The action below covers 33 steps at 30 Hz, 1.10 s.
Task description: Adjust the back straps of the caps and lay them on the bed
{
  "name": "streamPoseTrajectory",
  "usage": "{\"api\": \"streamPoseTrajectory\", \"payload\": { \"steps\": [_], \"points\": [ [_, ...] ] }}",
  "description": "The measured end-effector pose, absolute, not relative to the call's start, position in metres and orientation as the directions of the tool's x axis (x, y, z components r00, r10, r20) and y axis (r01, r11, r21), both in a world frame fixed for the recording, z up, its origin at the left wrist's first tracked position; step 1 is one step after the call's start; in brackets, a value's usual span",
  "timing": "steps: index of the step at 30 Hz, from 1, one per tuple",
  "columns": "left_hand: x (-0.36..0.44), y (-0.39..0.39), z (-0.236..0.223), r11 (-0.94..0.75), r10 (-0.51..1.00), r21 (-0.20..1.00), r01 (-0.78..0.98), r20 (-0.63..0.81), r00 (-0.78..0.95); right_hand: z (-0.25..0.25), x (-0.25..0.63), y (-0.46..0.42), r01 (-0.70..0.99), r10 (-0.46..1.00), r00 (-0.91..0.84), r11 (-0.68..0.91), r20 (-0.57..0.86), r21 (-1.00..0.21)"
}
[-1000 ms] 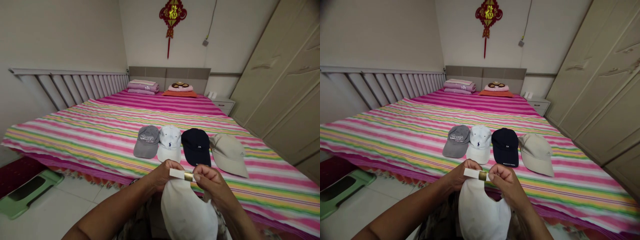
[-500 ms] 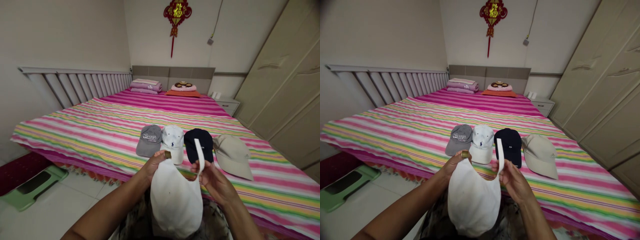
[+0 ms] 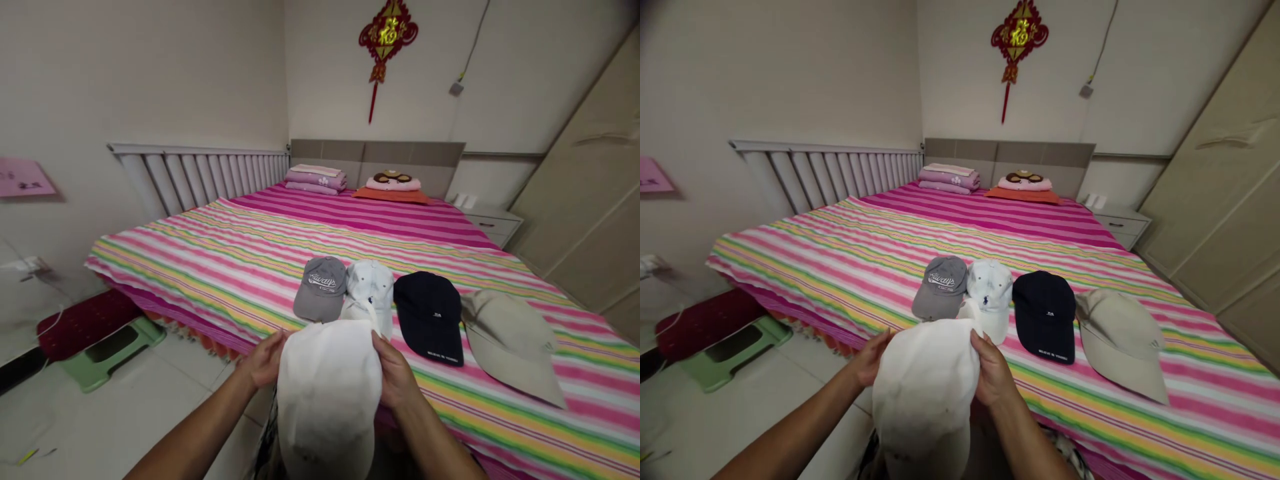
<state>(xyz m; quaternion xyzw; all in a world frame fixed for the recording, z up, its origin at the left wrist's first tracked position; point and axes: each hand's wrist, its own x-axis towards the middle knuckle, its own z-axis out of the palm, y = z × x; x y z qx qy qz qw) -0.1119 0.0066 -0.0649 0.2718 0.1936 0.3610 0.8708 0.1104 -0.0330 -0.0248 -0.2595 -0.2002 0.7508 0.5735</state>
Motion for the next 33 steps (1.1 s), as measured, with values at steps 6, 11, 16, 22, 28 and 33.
{"api": "streamPoseTrajectory", "payload": {
  "steps": [6, 11, 16, 22, 28, 33],
  "points": [
    [-0.143, -0.040, -0.140, 0.501, 0.842, 0.637, -0.586, -0.202, 0.500, -0.048, 0.080, 0.010, -0.655, 0.905, -0.231, -0.416, -0.358, -0.630],
    [-0.202, 0.000, -0.127, 0.260, 0.963, 0.555, -0.790, -0.090, 0.253, -0.079, 0.072, 0.030, -0.588, 0.784, -0.112, -0.547, -0.610, -0.596],
    [-0.233, 0.072, -0.075, 0.034, 0.996, 0.513, -0.858, 0.058, 0.074, -0.087, 0.054, 0.057, -0.659, 0.770, -0.015, -0.487, -0.637, -0.574],
    [-0.205, 0.142, -0.033, -0.002, 1.000, 0.640, -0.769, -0.001, -0.004, -0.071, 0.038, 0.083, -0.752, 0.837, 0.010, -0.354, -0.547, -0.555],
    [-0.190, 0.176, -0.039, 0.097, 0.990, 0.914, -0.395, -0.128, -0.053, -0.055, 0.062, 0.042, -0.760, 0.947, 0.031, -0.186, -0.320, -0.623],
    [-0.175, 0.178, -0.072, 0.221, 0.960, 0.966, -0.135, -0.240, -0.146, -0.061, 0.103, -0.007, -0.617, 0.976, 0.020, -0.158, -0.216, -0.771]
  ]
}}
